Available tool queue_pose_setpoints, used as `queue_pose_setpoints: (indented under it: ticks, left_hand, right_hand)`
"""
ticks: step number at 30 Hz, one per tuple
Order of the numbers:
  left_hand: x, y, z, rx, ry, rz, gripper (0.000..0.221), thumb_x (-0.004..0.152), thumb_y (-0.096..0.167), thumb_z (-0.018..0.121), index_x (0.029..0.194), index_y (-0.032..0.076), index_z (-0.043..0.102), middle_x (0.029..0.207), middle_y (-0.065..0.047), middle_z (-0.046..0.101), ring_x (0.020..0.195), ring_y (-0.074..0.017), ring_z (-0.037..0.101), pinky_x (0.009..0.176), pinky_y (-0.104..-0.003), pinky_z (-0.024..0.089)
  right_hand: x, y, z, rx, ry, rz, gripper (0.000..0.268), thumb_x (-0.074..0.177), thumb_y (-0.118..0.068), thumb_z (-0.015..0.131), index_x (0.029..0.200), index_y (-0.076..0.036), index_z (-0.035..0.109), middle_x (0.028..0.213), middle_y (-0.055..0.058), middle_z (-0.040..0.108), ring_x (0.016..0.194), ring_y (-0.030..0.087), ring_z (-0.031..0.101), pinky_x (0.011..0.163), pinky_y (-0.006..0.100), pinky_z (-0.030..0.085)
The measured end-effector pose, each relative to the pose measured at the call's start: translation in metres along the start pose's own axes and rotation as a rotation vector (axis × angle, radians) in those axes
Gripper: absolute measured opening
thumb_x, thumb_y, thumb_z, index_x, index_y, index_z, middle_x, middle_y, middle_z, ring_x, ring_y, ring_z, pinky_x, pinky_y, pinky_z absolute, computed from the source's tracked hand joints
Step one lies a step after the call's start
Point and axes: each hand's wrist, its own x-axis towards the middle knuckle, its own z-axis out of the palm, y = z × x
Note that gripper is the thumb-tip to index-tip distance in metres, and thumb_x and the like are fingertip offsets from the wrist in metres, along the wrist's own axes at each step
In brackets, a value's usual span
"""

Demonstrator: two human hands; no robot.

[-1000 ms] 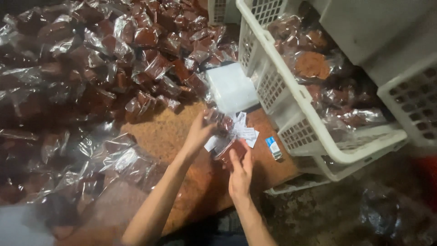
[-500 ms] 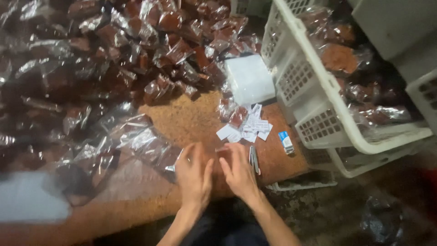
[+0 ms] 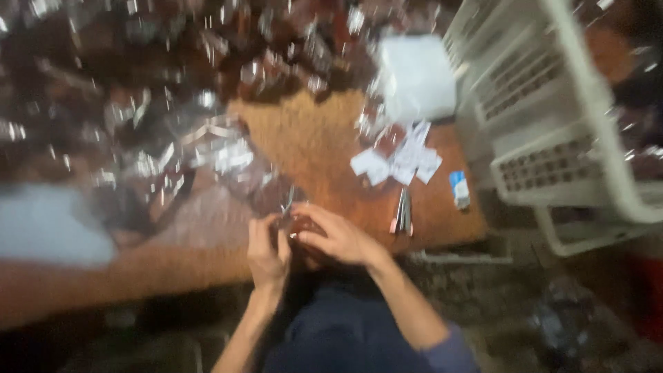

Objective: Packing individually wrapped cakes into plastic bags and stapling them shut with labels.

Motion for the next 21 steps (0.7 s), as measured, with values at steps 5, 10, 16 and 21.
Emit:
queue_pose_setpoints:
  ticks: [5, 10, 16, 21]
  left_hand:
    - [-0.003, -0.012, 0.003, -0.072, 0.055, 0.078, 0.019, 0.093, 0.014, 0.072, 0.112, 0.014, 0.069, 0.090, -0.001, 0.064, 0.084, -0.0212, 0.066, 0.080, -0.032, 0.055]
    - [0.003, -0.009, 0.005, 0.082, -0.031, 0.000, 0.026, 0.079, 0.012, 0.078, 0.097, 0.012, 0.058, 0.082, -0.005, 0.056, 0.078, -0.0270, 0.064, 0.072, -0.038, 0.054]
    - [0.002, 0.002, -0.009, 0.239, -0.123, 0.045, 0.025, 0.089, 0.021, 0.067, 0.071, 0.018, 0.051, 0.064, -0.002, 0.052, 0.068, -0.0236, 0.063, 0.061, -0.034, 0.051]
    - [-0.005, -0.004, 0.003, 0.238, -0.150, 0.204, 0.031, 0.091, 0.023, 0.066, 0.063, 0.020, 0.052, 0.058, 0.002, 0.052, 0.067, -0.0220, 0.061, 0.064, -0.035, 0.047]
  right_hand:
    - [0.003, -0.015, 0.011, -0.109, -0.101, 0.037, 0.050, 0.096, -0.025, 0.064, 0.141, -0.003, 0.058, 0.136, 0.031, 0.062, 0.123, 0.053, 0.059, 0.103, 0.065, 0.045]
    - [0.021, 0.038, 0.040, 0.183, 0.326, 0.192, 0.054, 0.097, -0.028, 0.067, 0.149, -0.013, 0.056, 0.148, 0.015, 0.058, 0.139, 0.032, 0.049, 0.115, 0.047, 0.040]
    - [0.018, 0.039, 0.065, 0.387, 0.599, 0.273, 0.049, 0.097, -0.023, 0.069, 0.144, -0.013, 0.060, 0.144, 0.013, 0.062, 0.139, 0.025, 0.050, 0.119, 0.040, 0.038]
    - [0.029, 0.020, 0.076, 0.327, 0.797, 0.382, 0.044, 0.096, -0.025, 0.070, 0.139, -0.013, 0.066, 0.137, 0.013, 0.068, 0.133, 0.024, 0.059, 0.113, 0.038, 0.046]
